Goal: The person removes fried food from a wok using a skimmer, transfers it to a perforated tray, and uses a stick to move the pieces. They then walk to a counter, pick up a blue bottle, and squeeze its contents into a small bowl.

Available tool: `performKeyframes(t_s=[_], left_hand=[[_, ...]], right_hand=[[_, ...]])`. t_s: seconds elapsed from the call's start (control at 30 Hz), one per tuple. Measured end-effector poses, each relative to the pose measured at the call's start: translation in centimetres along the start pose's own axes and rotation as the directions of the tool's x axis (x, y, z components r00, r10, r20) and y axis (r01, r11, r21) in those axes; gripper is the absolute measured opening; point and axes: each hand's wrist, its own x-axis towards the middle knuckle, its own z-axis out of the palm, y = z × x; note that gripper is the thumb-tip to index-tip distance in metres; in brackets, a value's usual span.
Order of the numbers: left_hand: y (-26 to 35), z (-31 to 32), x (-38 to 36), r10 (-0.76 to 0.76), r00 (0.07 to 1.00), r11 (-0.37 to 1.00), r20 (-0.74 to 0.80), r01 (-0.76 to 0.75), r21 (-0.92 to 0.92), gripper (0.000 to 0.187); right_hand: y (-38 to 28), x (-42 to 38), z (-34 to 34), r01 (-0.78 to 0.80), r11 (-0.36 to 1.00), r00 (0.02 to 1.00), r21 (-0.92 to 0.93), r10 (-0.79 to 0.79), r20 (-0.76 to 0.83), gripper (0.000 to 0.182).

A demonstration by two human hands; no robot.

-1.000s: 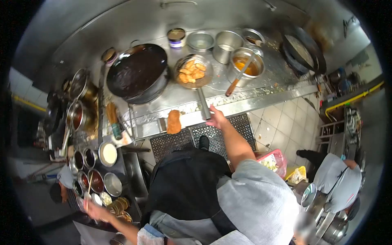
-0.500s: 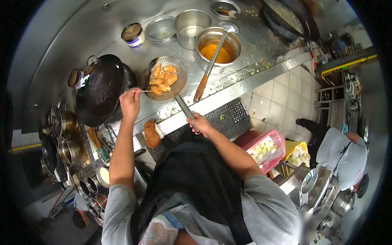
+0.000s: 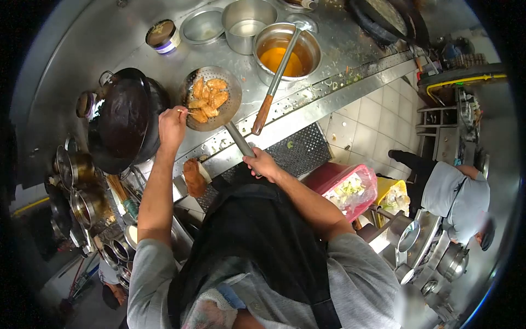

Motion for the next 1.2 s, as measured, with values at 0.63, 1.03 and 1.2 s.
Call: performKeyframes(t_s=[0.63,1.03,1.2], left_hand=[[1.6,2.0,-2.0,-0.069,0.988,0.996,-0.14,0.059,-0.068,0.012],[1.3,2.0,0.4,0.002,0.999,0.998,-0.053,0.002,0.065,0.011],[2.7,-0.4,0.9,0.006,0.992,0.998,-0.127,0.001,0.06,0.01]], right_hand=[[-7.9,7.1,3.2,0.459,0.255,0.4,-0.851,-0.915,-0.059,0.012],[-9.3,17.0,5.5,0.239,0.217,0.568,-0.946,-0.822,-0.045,0.013],[-8.8,18.9,5.6,0.21,0.282,0.537,-0.936,-0.834,-0.13,0.011]])
